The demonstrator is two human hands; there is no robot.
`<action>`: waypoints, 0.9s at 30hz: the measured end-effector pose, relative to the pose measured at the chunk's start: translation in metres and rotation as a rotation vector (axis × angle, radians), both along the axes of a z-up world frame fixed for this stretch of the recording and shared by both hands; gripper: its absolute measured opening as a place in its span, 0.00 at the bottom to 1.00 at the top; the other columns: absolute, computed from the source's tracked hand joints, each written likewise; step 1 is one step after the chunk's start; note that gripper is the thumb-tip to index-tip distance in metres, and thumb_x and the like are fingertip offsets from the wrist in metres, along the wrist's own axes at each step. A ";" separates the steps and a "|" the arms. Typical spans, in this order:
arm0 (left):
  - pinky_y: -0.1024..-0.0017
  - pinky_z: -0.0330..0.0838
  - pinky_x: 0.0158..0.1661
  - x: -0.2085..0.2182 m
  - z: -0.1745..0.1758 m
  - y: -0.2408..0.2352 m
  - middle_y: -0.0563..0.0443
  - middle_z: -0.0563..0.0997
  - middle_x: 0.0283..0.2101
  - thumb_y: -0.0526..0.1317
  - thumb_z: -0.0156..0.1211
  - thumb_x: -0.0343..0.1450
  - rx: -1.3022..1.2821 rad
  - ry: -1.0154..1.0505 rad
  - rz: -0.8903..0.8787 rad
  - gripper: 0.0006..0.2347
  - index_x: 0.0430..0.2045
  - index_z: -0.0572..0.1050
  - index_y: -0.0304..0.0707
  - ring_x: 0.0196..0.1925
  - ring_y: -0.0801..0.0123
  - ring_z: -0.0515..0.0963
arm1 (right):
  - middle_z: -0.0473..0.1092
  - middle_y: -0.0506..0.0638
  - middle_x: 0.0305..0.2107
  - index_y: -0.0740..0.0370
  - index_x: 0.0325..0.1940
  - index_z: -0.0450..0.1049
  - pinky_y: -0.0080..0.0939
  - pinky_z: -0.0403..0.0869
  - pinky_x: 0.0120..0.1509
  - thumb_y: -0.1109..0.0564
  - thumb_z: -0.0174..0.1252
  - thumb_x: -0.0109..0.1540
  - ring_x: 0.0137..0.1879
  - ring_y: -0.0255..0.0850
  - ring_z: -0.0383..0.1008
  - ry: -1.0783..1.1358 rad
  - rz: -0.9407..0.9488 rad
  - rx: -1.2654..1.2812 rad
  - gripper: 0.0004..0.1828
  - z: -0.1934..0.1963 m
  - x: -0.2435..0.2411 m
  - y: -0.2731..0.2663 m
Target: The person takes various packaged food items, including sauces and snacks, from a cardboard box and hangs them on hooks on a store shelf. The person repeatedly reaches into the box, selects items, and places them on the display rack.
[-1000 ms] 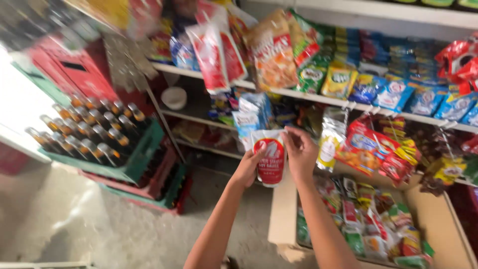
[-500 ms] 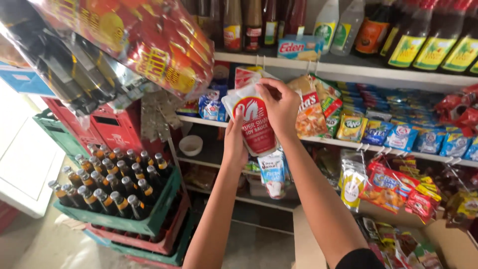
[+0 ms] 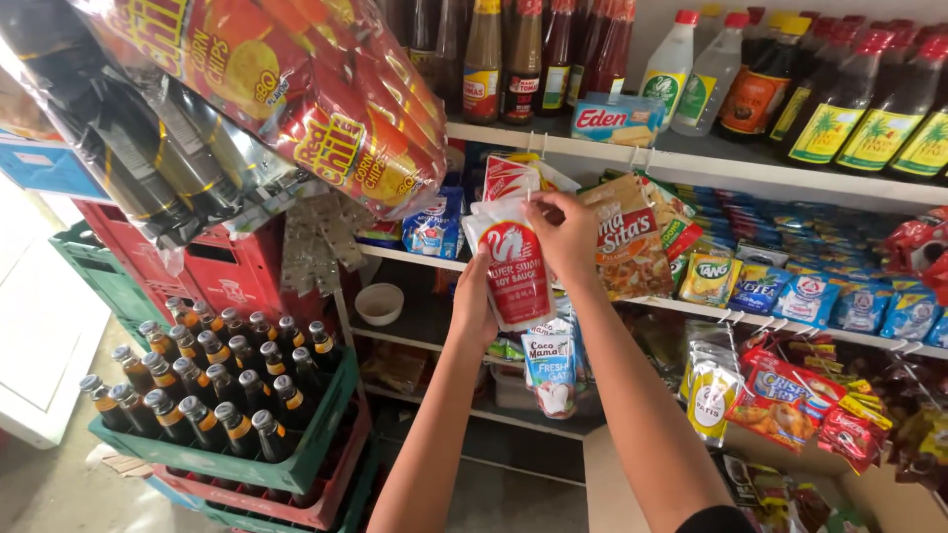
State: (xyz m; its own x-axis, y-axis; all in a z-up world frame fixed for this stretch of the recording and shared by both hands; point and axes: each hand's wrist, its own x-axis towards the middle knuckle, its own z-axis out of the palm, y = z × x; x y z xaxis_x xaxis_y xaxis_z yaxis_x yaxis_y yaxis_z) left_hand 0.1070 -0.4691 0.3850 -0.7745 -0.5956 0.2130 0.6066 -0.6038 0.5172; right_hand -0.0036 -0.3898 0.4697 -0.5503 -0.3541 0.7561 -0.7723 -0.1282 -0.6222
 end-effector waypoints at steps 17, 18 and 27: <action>0.75 0.67 0.46 0.014 -0.021 0.031 0.50 0.67 0.51 0.30 0.64 0.70 -0.554 -0.436 0.756 0.17 0.51 0.69 0.39 0.45 0.69 0.67 | 0.70 0.50 0.36 0.64 0.52 0.67 0.35 0.71 0.37 0.59 0.64 0.66 0.33 0.35 0.71 0.115 -0.023 -0.003 0.15 -0.057 0.030 0.042; 0.74 0.66 0.47 0.019 -0.016 0.043 0.47 0.67 0.51 0.28 0.65 0.69 -0.726 -0.496 0.921 0.15 0.48 0.70 0.37 0.46 0.65 0.65 | 0.70 0.49 0.35 0.64 0.51 0.67 0.35 0.71 0.37 0.59 0.63 0.67 0.33 0.35 0.72 0.103 -0.022 0.024 0.13 -0.064 0.033 0.049; 0.67 0.73 0.41 0.021 -0.130 0.131 0.44 0.72 0.40 0.24 0.61 0.66 -1.027 -0.473 0.709 0.08 0.34 0.70 0.34 0.42 0.57 0.74 | 0.71 0.54 0.38 0.63 0.49 0.70 0.38 0.72 0.34 0.66 0.56 0.66 0.32 0.41 0.74 -0.036 0.026 0.256 0.08 -0.161 0.036 0.144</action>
State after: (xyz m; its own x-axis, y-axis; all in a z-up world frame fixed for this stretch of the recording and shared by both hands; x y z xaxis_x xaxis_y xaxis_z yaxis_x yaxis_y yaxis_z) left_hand 0.1277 -0.3378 0.2547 -0.4893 -0.6298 0.6032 0.2631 0.5529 0.7906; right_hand 0.0320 -0.2453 0.3090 -0.5635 -0.5457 0.6202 -0.7475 0.0172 -0.6641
